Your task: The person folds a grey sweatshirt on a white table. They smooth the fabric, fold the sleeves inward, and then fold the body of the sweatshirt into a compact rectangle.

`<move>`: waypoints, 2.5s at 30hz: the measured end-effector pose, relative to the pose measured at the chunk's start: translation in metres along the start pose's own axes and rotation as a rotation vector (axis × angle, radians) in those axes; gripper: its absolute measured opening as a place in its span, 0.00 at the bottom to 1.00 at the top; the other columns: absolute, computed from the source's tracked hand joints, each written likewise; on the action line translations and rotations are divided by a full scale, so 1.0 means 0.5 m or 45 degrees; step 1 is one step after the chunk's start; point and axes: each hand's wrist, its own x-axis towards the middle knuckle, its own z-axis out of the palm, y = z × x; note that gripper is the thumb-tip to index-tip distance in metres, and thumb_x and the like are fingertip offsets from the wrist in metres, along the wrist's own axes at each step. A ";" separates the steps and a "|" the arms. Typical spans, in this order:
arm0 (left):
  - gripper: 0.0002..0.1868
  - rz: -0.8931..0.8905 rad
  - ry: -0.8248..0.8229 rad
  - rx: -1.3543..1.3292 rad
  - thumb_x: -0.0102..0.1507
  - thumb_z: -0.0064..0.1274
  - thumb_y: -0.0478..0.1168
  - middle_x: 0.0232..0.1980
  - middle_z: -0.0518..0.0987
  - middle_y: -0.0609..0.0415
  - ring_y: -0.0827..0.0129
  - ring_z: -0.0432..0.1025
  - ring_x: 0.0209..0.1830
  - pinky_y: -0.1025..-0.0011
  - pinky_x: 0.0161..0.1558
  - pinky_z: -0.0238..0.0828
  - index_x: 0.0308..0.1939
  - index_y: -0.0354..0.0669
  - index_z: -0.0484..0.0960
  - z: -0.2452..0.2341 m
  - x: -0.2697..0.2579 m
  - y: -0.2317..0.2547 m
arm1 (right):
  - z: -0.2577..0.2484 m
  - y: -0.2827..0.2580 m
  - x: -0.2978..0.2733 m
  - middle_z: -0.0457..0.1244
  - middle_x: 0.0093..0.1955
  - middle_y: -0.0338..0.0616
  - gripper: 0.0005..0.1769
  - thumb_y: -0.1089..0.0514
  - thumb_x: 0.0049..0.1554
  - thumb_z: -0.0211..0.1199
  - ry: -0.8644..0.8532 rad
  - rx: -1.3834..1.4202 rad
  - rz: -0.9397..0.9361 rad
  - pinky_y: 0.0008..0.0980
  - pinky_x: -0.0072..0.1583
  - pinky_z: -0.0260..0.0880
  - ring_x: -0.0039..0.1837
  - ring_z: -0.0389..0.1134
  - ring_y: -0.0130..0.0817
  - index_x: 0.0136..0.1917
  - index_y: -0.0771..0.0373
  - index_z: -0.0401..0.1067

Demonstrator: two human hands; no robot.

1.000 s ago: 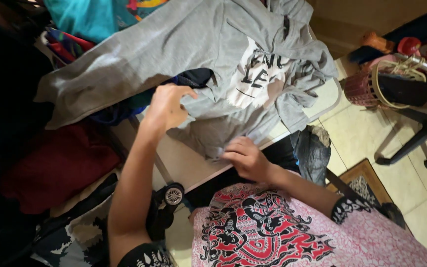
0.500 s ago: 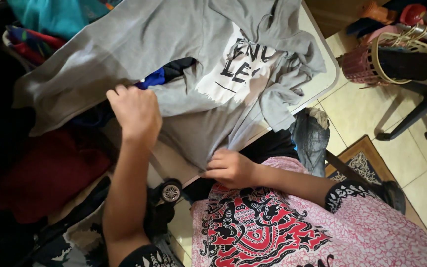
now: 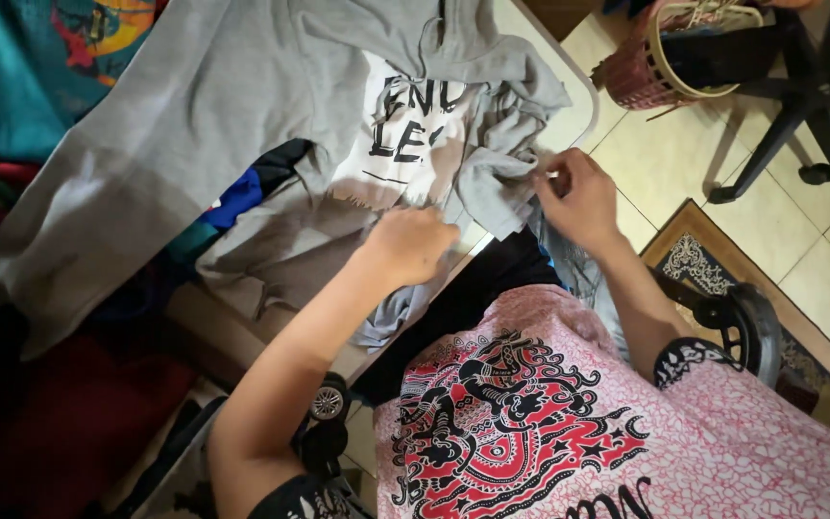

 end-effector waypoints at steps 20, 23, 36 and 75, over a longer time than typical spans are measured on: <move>0.08 0.033 0.128 -0.216 0.52 0.64 0.47 0.31 0.82 0.49 0.52 0.78 0.35 0.57 0.39 0.75 0.25 0.49 0.86 0.055 -0.010 -0.039 | 0.047 0.082 -0.017 0.68 0.33 0.44 0.13 0.52 0.60 0.69 -0.440 0.176 0.064 0.31 0.40 0.66 0.35 0.67 0.30 0.44 0.66 0.77; 0.10 0.206 0.059 -0.516 0.52 0.63 0.48 0.30 0.83 0.54 0.56 0.80 0.34 0.59 0.36 0.73 0.28 0.48 0.85 0.038 -0.011 -0.028 | 0.026 0.126 -0.001 0.67 0.44 0.37 0.09 0.59 0.65 0.66 -0.320 0.717 0.002 0.23 0.49 0.66 0.46 0.64 0.20 0.46 0.67 0.73; 0.25 0.547 1.083 -0.270 0.60 0.63 0.42 0.69 0.68 0.46 0.54 0.74 0.60 0.66 0.58 0.74 0.61 0.57 0.76 0.001 -0.023 0.093 | 0.052 -0.070 -0.047 0.64 0.46 0.38 0.05 0.68 0.66 0.63 -0.058 1.288 -0.102 0.22 0.49 0.60 0.45 0.60 0.21 0.46 0.67 0.70; 0.04 0.201 2.006 -1.320 0.79 0.46 0.32 0.37 0.71 0.66 0.84 0.55 0.29 0.78 0.32 0.47 0.53 0.35 0.76 -0.123 -0.118 -0.062 | 0.042 0.160 0.374 0.67 0.58 0.50 0.08 0.66 0.66 0.53 -0.003 1.975 0.233 0.42 0.71 0.72 0.64 0.69 0.44 0.57 0.65 0.70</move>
